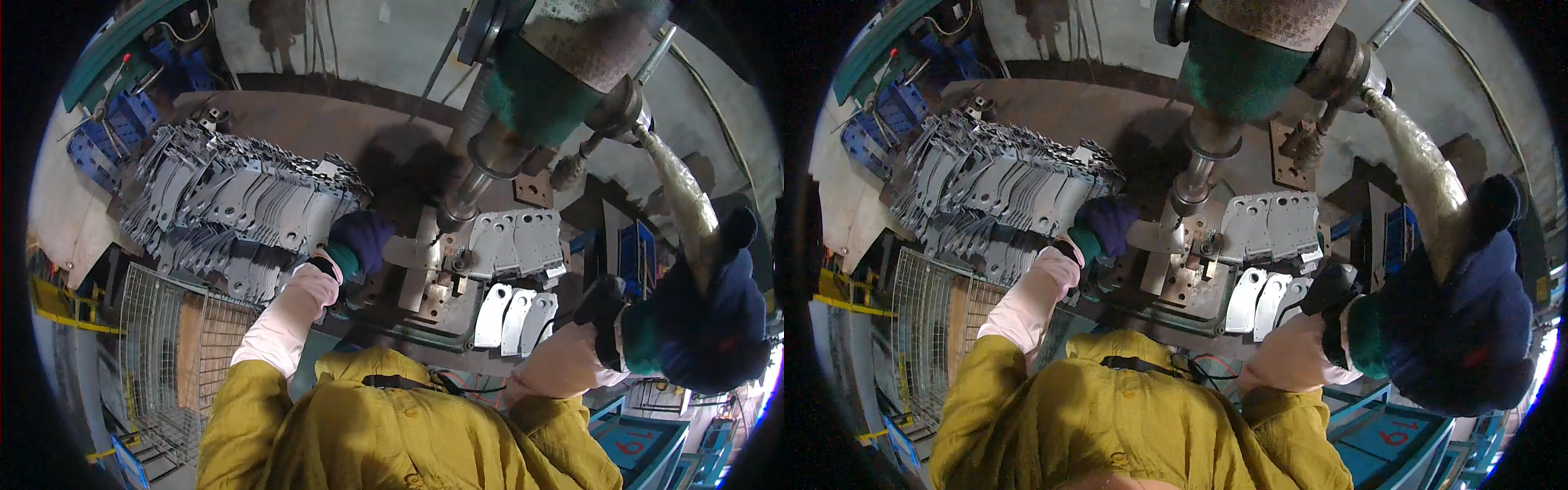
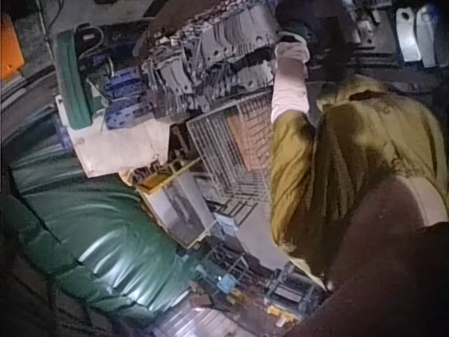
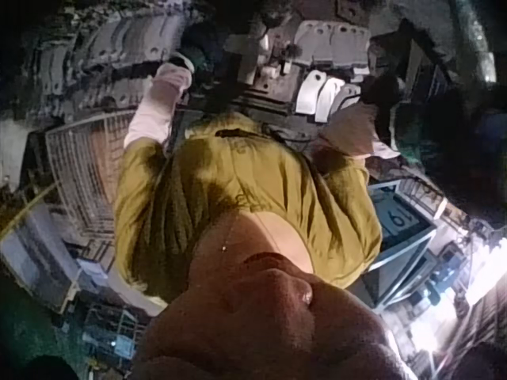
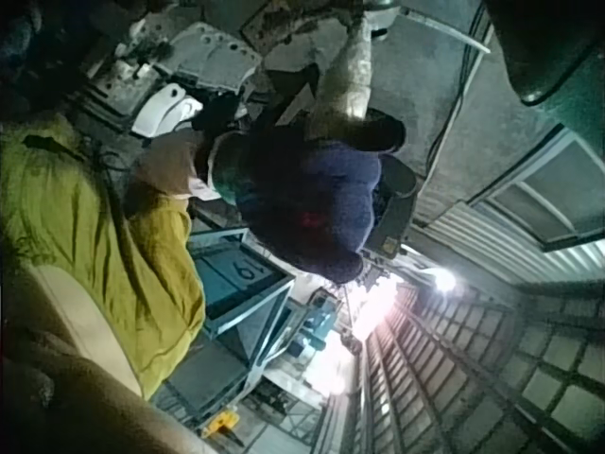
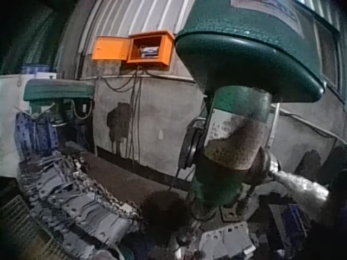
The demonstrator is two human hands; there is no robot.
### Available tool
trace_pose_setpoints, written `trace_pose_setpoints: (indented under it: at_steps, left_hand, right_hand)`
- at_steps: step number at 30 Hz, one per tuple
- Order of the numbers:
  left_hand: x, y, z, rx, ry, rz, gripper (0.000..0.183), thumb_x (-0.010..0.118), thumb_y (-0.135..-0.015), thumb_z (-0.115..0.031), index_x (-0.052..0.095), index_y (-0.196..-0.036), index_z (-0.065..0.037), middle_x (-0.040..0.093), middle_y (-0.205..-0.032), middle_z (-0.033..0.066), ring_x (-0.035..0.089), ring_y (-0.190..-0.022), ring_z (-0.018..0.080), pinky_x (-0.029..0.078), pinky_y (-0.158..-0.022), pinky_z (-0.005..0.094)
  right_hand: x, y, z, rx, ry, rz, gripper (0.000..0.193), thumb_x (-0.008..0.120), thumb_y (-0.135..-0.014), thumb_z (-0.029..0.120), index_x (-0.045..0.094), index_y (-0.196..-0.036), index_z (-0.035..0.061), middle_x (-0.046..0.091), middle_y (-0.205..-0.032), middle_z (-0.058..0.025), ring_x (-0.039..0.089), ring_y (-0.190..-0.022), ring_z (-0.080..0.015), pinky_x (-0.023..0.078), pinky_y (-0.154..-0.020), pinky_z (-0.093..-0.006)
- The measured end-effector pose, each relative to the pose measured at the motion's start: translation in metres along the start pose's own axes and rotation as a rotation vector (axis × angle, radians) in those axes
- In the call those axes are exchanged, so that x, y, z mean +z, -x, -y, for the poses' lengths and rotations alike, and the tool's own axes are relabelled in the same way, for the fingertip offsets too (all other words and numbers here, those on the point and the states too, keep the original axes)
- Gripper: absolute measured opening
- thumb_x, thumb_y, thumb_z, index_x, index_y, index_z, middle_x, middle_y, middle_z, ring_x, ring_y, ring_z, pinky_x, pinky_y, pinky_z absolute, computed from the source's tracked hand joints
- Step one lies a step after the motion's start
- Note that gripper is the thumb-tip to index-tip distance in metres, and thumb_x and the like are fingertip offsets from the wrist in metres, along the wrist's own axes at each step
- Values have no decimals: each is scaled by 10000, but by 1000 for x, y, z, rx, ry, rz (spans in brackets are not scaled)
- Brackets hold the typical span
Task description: Operating an industrial drilling or riveting machine to process metal plates.
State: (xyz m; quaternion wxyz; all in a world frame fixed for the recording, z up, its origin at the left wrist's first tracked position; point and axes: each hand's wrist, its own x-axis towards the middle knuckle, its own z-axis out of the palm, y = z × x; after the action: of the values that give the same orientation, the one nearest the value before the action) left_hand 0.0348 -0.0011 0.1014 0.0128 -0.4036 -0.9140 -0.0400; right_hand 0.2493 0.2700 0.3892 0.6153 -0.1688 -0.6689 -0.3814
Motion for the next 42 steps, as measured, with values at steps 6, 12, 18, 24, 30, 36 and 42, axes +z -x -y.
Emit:
trace_pose_setpoints:
  at_steps: [6, 12, 18, 24, 30, 36, 42]
  left_hand:
    - [15, -4, 5, -43, -6, 63, 354, 711, -627, -230, 651, -961, -130, 677, -966, 140, 674, -882, 346, 556, -732, 459]
    - [-4, -6, -1, -6, -28, 117, 338, 727, -641, -245, 648, -951, -137, 682, -902, 128, 679, -852, 341, 557, -724, 460]
    - [-14, -5, -5, -15, -36, 116, 352, 725, -669, -250, 642, -993, -140, 676, -948, 137, 675, -867, 339, 556, -727, 452]
    - [4, -5, 2, -12, -48, 89, 403, 718, -698, -269, 621, -1071, -152, 669, -965, 124, 669, -870, 340, 552, -733, 455]
    - [-3, -4, 1, -19, -47, 127, 333, 667, -756, -284, 624, -1061, -156, 671, -969, 106, 670, -868, 331, 552, -730, 443]
    - [11, -12, 3, -29, -49, 101, 316, 674, -750, -275, 630, -1038, -153, 680, -896, 114, 677, -827, 333, 555, -698, 444]
    - [-4, -3, -1, 8, -21, 7, 352, 737, -668, -266, 644, -983, -140, 681, -877, 126, 685, -806, 325, 561, -687, 440]
  right_hand:
    - [3, 10, -7, -13, 104, -12, 252, 669, -880, 388, 565, -849, 160, 542, -757, 13, 564, -718, -152, 459, -794, -288]
    - [9, 18, -14, -28, 143, -21, 255, 654, -891, 388, 552, -852, 158, 530, -761, 8, 556, -724, -156, 455, -799, -287]
    - [10, 21, -26, -61, 125, 4, 258, 639, -902, 387, 538, -855, 155, 519, -765, 4, 549, -729, -160, 450, -803, -287]
    - [-1, 23, -1, 69, 225, 86, 265, 642, -900, 360, 568, -938, 109, 563, -807, -12, 579, -794, -161, 461, -758, -278]
    - [15, 37, -34, 64, 43, 43, 356, 786, -795, 338, 637, -955, 57, 614, -772, -10, 620, -763, -168, 519, -759, -264]
    - [49, 88, -74, 343, 61, 54, 317, 673, -889, 388, 596, -880, 81, 588, -756, -10, 597, -747, -173, 498, -764, -252]
    - [39, 72, -54, 239, 393, 200, 345, 650, -902, 428, 541, -815, 112, 513, -711, 0, 535, -681, -161, 454, -721, -264]
